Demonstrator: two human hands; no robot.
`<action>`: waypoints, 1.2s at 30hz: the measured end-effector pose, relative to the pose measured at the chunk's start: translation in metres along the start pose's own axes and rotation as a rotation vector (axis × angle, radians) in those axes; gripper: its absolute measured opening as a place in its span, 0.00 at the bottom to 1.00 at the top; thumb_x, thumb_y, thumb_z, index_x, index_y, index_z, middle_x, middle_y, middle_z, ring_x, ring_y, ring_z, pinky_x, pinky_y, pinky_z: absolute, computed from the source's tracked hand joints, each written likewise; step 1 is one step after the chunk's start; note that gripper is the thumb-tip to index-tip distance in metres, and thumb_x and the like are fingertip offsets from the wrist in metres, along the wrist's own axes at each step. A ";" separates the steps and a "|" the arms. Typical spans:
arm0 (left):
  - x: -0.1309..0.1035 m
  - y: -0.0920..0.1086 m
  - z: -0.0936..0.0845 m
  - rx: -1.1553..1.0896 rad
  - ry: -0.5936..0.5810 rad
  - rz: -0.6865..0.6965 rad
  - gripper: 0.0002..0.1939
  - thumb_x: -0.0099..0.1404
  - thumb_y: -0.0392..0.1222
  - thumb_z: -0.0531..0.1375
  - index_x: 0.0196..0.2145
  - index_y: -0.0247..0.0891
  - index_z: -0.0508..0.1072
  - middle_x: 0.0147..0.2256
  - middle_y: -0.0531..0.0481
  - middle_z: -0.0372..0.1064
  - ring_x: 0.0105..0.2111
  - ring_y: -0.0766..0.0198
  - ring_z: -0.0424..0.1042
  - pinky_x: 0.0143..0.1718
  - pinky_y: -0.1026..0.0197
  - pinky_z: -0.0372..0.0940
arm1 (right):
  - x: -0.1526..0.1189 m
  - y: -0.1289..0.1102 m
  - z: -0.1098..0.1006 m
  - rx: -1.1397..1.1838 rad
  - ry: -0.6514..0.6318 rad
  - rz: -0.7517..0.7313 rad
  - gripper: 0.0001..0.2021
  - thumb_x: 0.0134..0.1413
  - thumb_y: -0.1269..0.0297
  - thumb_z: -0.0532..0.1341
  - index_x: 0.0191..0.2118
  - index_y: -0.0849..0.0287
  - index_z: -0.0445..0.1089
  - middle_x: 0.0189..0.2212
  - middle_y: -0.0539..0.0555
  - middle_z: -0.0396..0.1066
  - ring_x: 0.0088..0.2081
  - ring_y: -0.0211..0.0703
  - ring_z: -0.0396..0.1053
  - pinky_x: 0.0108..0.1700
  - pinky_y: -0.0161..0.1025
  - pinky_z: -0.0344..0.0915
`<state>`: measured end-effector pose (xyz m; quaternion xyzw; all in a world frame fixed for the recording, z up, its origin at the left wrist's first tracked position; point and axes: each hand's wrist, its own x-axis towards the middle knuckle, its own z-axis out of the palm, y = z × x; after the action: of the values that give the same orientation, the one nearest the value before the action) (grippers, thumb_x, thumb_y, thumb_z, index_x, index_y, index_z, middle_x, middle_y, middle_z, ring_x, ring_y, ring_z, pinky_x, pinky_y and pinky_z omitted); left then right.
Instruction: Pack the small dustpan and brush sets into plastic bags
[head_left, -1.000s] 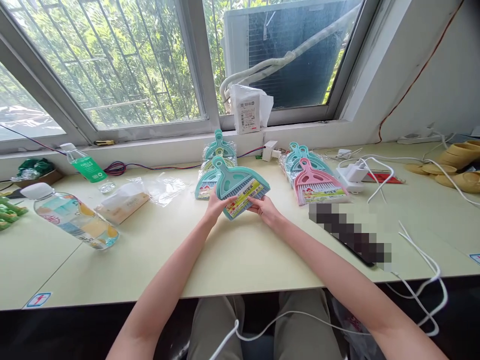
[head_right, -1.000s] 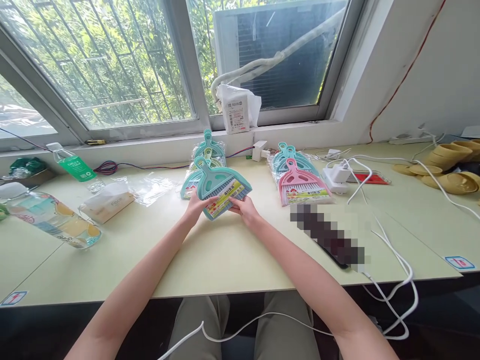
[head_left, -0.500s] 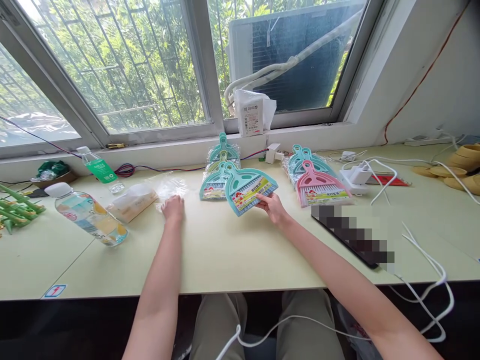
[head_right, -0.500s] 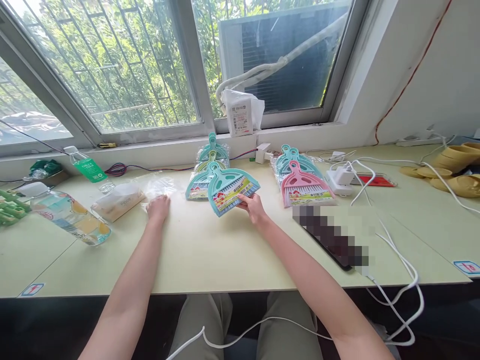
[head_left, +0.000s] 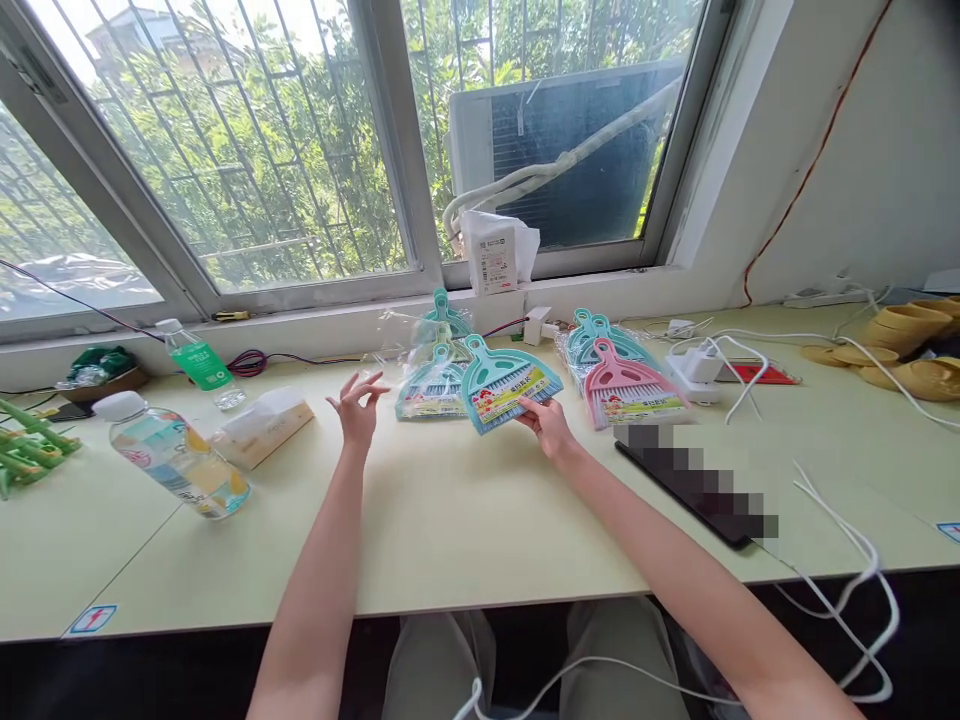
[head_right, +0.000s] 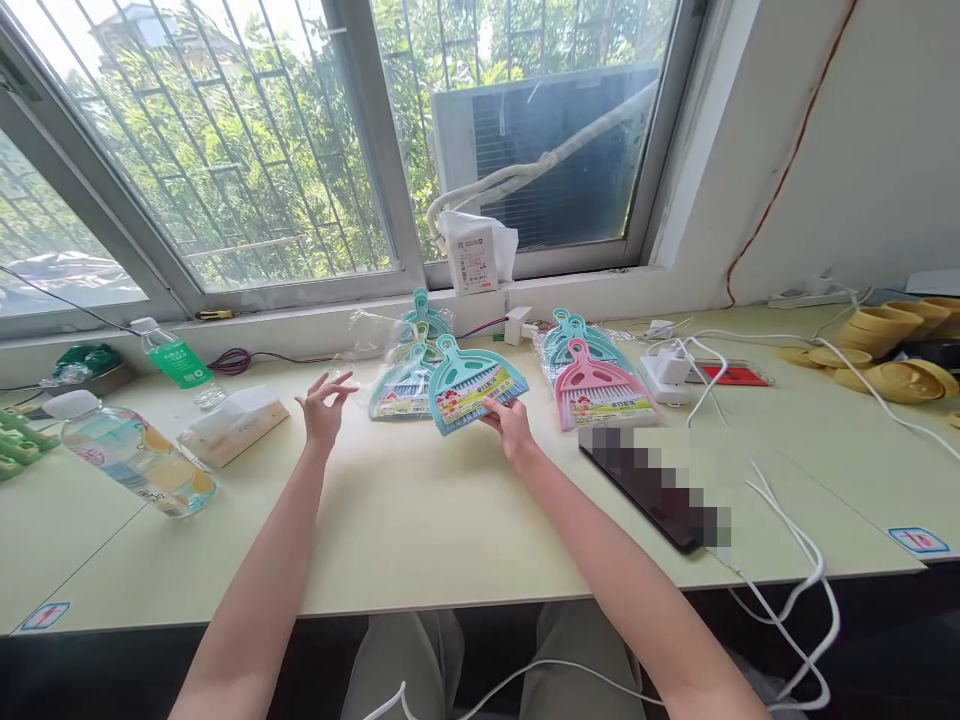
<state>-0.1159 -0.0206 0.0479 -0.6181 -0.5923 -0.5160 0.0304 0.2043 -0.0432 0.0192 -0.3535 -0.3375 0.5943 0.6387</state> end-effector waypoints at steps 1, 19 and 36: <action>-0.003 0.002 0.005 0.001 -0.040 -0.017 0.15 0.64 0.33 0.51 0.27 0.45 0.74 0.46 0.53 0.74 0.59 0.53 0.58 0.58 0.29 0.22 | 0.001 0.000 -0.001 0.006 0.011 -0.006 0.12 0.43 0.69 0.67 0.37 0.59 0.69 0.36 0.53 0.77 0.40 0.46 0.76 0.45 0.44 0.75; -0.022 0.003 0.041 0.053 -0.345 0.178 0.12 0.62 0.38 0.55 0.39 0.46 0.77 0.47 0.45 0.73 0.53 0.48 0.64 0.61 0.34 0.35 | 0.004 -0.015 -0.007 -0.029 -0.120 0.048 0.10 0.47 0.70 0.64 0.38 0.60 0.70 0.38 0.54 0.77 0.40 0.44 0.76 0.46 0.42 0.74; -0.022 0.011 0.026 0.300 -0.066 0.046 0.12 0.66 0.43 0.53 0.39 0.42 0.76 0.39 0.42 0.74 0.44 0.48 0.67 0.40 0.52 0.62 | -0.001 -0.006 -0.001 -0.237 -0.200 0.286 0.10 0.44 0.76 0.64 0.37 0.63 0.73 0.35 0.57 0.78 0.33 0.43 0.77 0.36 0.38 0.75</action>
<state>-0.0869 -0.0218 0.0272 -0.6365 -0.6490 -0.4005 0.1146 0.2083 -0.0445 0.0243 -0.4096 -0.4131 0.6672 0.4653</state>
